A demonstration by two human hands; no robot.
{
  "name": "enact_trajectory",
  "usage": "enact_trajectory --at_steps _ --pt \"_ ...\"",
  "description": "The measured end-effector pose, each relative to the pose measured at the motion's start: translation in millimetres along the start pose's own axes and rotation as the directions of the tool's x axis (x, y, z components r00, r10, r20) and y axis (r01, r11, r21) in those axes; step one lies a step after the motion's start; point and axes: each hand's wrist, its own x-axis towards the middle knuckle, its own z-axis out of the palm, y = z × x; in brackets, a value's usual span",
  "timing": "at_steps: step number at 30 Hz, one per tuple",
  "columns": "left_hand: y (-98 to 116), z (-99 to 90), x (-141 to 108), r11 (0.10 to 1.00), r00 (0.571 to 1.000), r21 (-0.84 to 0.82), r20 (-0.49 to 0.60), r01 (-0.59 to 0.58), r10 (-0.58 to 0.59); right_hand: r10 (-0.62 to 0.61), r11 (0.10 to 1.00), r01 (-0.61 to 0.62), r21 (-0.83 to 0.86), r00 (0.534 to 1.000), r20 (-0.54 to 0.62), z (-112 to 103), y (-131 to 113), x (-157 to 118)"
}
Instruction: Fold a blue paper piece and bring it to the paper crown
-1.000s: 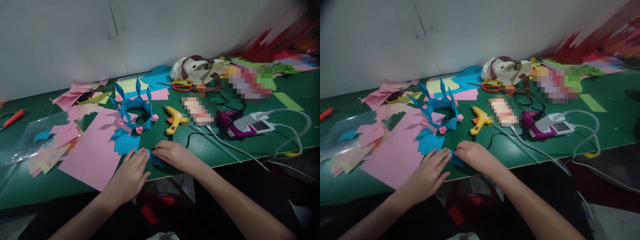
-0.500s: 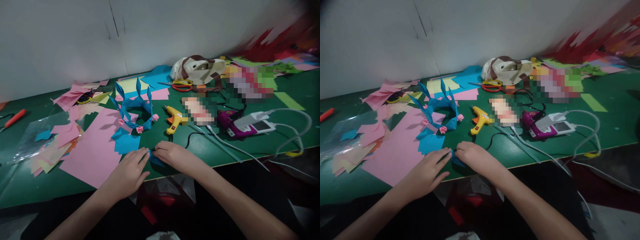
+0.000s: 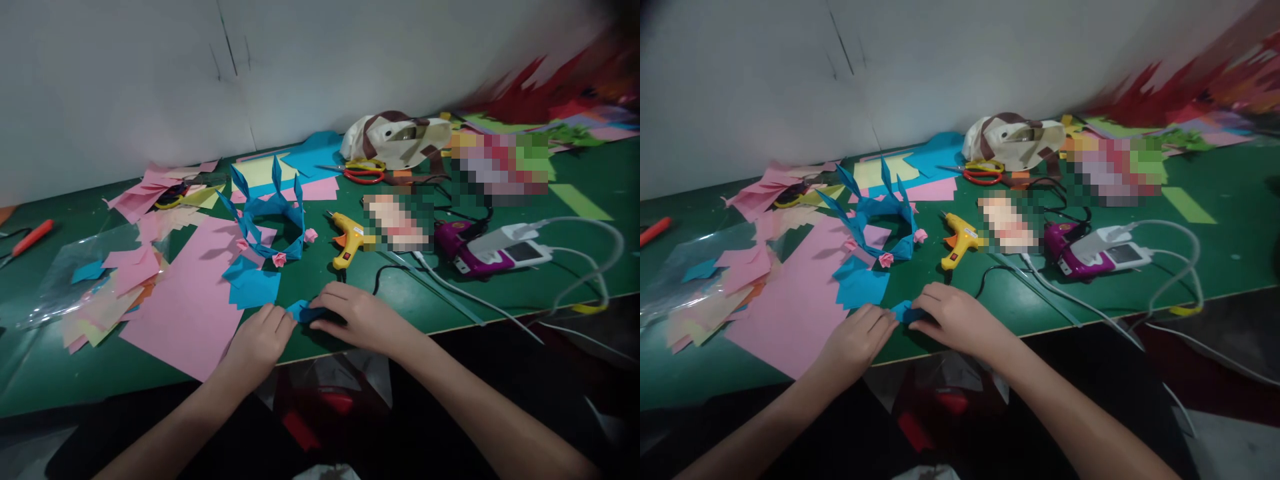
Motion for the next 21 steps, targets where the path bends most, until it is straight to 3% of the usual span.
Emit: enact_trajectory --at_steps 5,14,21 --pt "-0.3 2.6 -3.6 0.982 0.996 -0.174 0.055 0.079 -0.07 -0.083 0.996 0.083 -0.028 0.997 0.011 13.3 0.4 3.1" --pt "-6.9 2.9 -3.4 0.891 0.967 -0.382 0.169 0.244 -0.192 -0.104 0.99 0.102 -0.099 0.994 -0.018 22.0 -4.5 8.9" --pt "-3.3 7.4 -3.2 0.897 0.944 -0.325 0.238 0.299 -0.229 0.041 0.997 -0.043 -0.068 0.999 -0.029 27.5 -13.7 11.4"
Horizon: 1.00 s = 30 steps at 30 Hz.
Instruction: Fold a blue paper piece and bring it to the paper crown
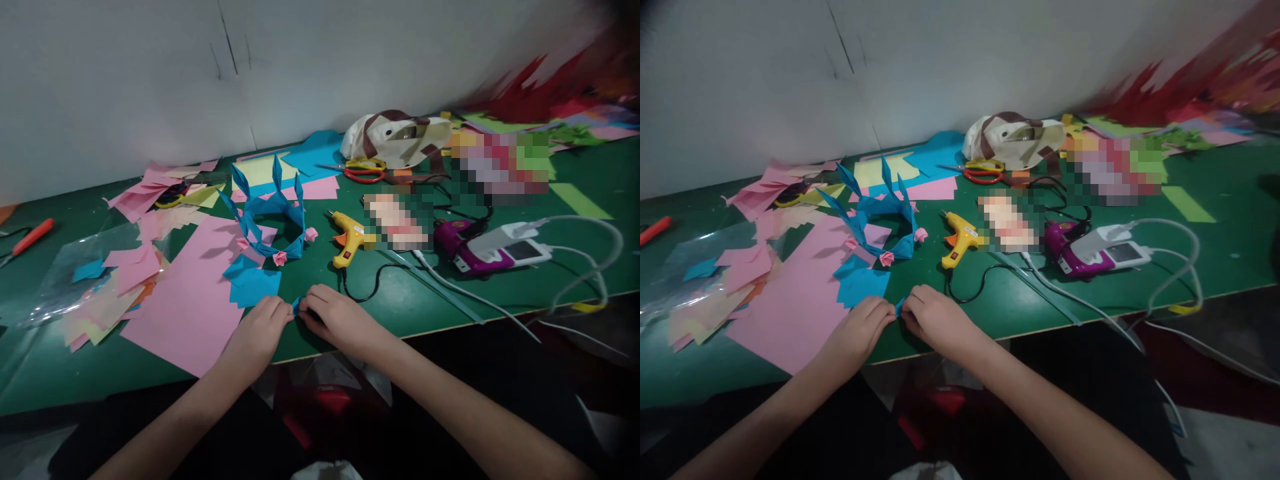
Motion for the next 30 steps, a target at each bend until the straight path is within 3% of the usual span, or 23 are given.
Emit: enact_trajectory --at_steps 6,10,18,22,26,30 --pt "1.7 4.4 1.4 1.0 1.0 0.023 0.008 -0.007 0.007 0.014 0.997 -0.015 0.074 1.0 0.013 -1.3 -0.8 1.4" --pt "5.7 2.1 3.0 0.997 0.997 0.005 -0.014 0.081 -0.081 0.092 0.99 -0.093 0.108 0.996 0.009 2.5 -2.2 1.8" --pt "5.2 -6.6 10.0 0.977 0.977 0.097 0.078 0.19 -0.197 0.268 0.933 -0.258 0.25 0.963 -0.007 3.2 -8.4 5.5" --pt "3.3 -16.3 14.8 0.974 0.965 0.038 0.127 0.225 -0.228 0.334 0.889 -0.331 0.315 0.941 0.044 -1.4 -7.3 9.5" --pt "1.9 -23.9 17.3 0.96 0.954 -0.065 0.148 0.271 -0.26 0.359 0.877 -0.373 0.302 0.928 0.103 -5.0 -7.4 13.2" --pt "1.0 -20.8 15.2 0.957 0.949 -0.026 0.139 0.289 -0.282 0.354 0.891 -0.369 0.264 0.93 0.102 -4.7 -7.9 13.9"
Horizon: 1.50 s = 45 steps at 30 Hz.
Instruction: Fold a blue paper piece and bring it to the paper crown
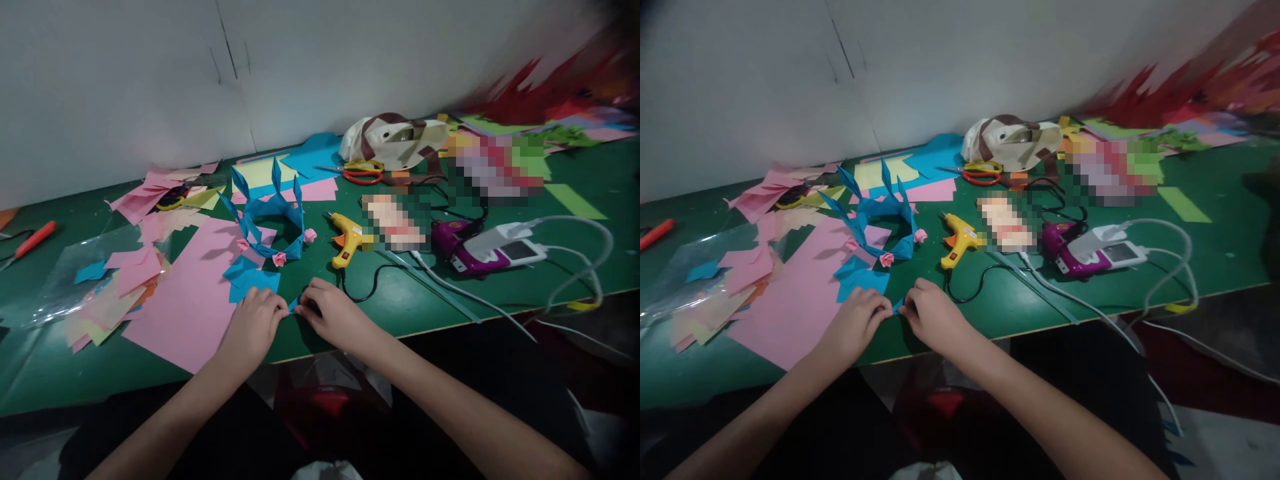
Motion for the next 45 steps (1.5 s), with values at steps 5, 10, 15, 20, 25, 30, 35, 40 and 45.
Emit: enact_trajectory --at_steps 5,10,15,20,25,30,35,40,45 --pt "2.0 1.7 -3.0 0.992 0.997 0.111 -0.046 0.067 -0.062 0.015 1.0 -0.015 0.025 1.0 0.001 0.3 0.2 0.5" --pt "7.1 -4.0 -3.1 0.983 0.995 0.154 -0.045 0.098 -0.092 0.017 0.999 -0.016 0.045 1.0 -0.012 -0.6 1.4 3.1" --pt "4.2 -11.3 0.4 0.997 0.998 0.055 -0.016 0.056 -0.055 0.041 0.998 -0.041 0.055 0.999 -0.006 -0.3 3.5 4.5" --pt "0.4 -18.5 6.4 0.997 0.999 -0.05 0.019 0.051 -0.05 0.028 0.997 -0.025 0.07 0.999 -0.041 0.7 5.9 4.0" --pt "-0.5 -23.2 13.0 0.998 0.998 -0.058 0.064 0.027 -0.023 -0.023 0.997 0.025 0.07 0.999 -0.029 -0.2 6.2 2.9" --pt "1.3 -23.1 16.5 0.987 0.994 -0.135 0.089 0.082 -0.07 -0.018 0.993 0.021 0.118 1.0 -0.022 -2.9 7.1 3.1" --pt "2.2 -21.4 17.5 0.982 0.996 -0.169 0.05 0.085 -0.078 0.003 0.988 0.001 0.155 1.0 -0.026 -4.7 9.1 2.7" --pt "-0.9 -20.7 17.5 0.98 0.997 -0.186 0.056 0.069 -0.06 0.009 0.989 -0.006 0.151 1.0 -0.017 -6.5 8.7 2.2" --pt "0.7 -19.6 15.3 0.996 0.998 -0.086 0.054 0.032 -0.028 -0.018 0.995 0.018 0.096 1.0 0.004 -8.5 7.7 1.5"
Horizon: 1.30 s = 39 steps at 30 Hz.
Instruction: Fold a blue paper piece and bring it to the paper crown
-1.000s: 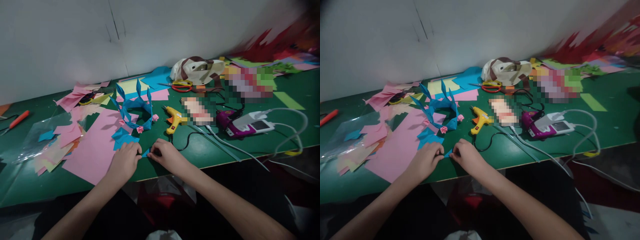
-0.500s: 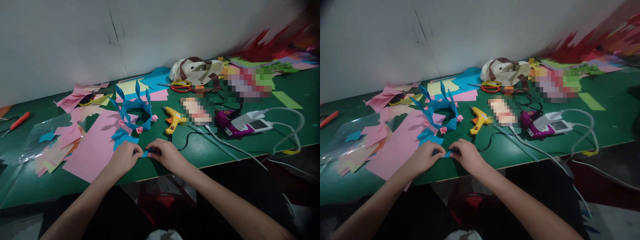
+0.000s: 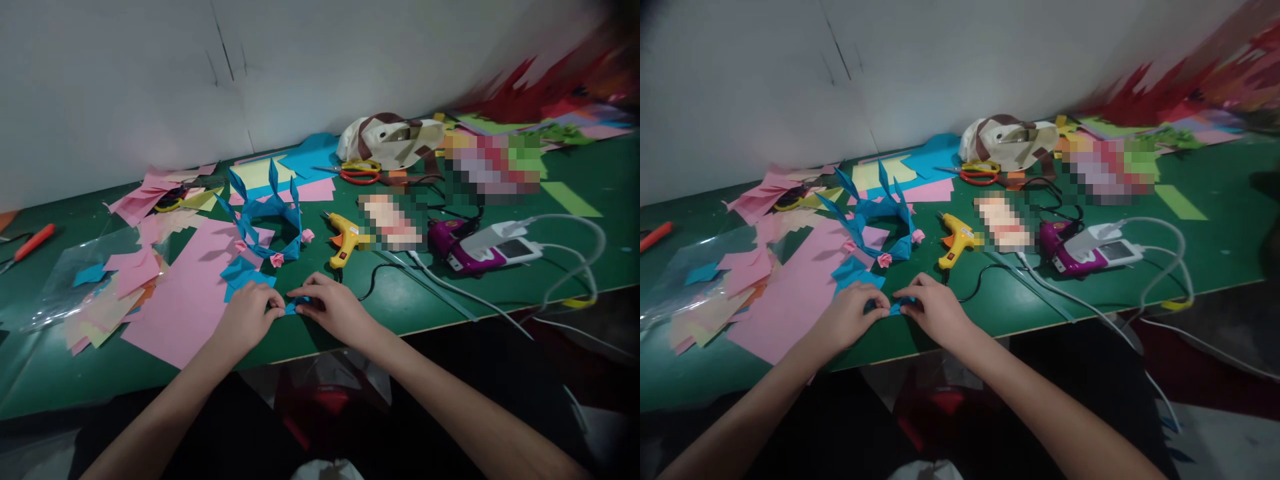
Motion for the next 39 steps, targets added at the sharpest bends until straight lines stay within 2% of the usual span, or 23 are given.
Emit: enact_trajectory --at_steps 4,8,11,15,21,24,26,29,34,39 --pt "-1.1 -0.8 -1.6 0.999 0.999 0.032 0.018 -0.029 0.028 -0.012 1.0 0.013 -0.024 1.0 0.028 -0.5 0.5 0.2" --pt "-4.3 -1.8 -3.3 0.999 0.999 0.026 0.033 -0.044 0.043 -0.076 0.997 0.076 -0.013 0.996 0.04 -0.7 3.1 0.1" --pt "-5.3 -1.6 -3.8 0.999 0.999 -0.036 0.049 -0.015 0.017 -0.116 0.992 0.117 -0.041 0.992 0.043 -1.6 4.5 -1.5" --pt "-4.5 -4.4 -4.0 0.978 0.994 -0.192 0.092 0.081 -0.064 -0.151 0.985 0.153 -0.074 0.988 0.041 -4.3 4.5 -3.8" --pt "-2.6 -11.2 -6.2 0.961 0.983 -0.24 0.154 0.138 -0.103 -0.195 0.976 0.2 -0.087 0.979 0.054 -6.7 5.5 -4.2" --pt "0.7 -5.8 -6.0 0.953 0.985 -0.265 0.124 0.149 -0.119 -0.217 0.969 0.221 -0.111 0.975 0.041 -4.4 8.1 -4.2" --pt "3.6 1.3 -5.8 0.952 0.988 -0.263 0.058 0.156 -0.146 -0.236 0.964 0.236 -0.123 0.972 0.019 -1.4 10.0 -3.9" --pt "6.2 11.9 -6.3 0.968 0.992 -0.222 -0.018 0.118 -0.125 -0.263 0.952 0.261 -0.16 0.965 0.007 4.1 10.9 -3.3" --pt "4.0 18.6 -6.7 0.972 0.99 -0.207 -0.064 0.112 -0.128 -0.282 0.923 0.27 -0.273 0.96 -0.003 11.1 7.5 -4.1" --pt "3.3 18.5 -6.7 0.978 0.992 -0.195 -0.076 0.08 -0.097 -0.247 0.942 0.228 -0.247 0.968 -0.05 12.0 5.6 -4.3"
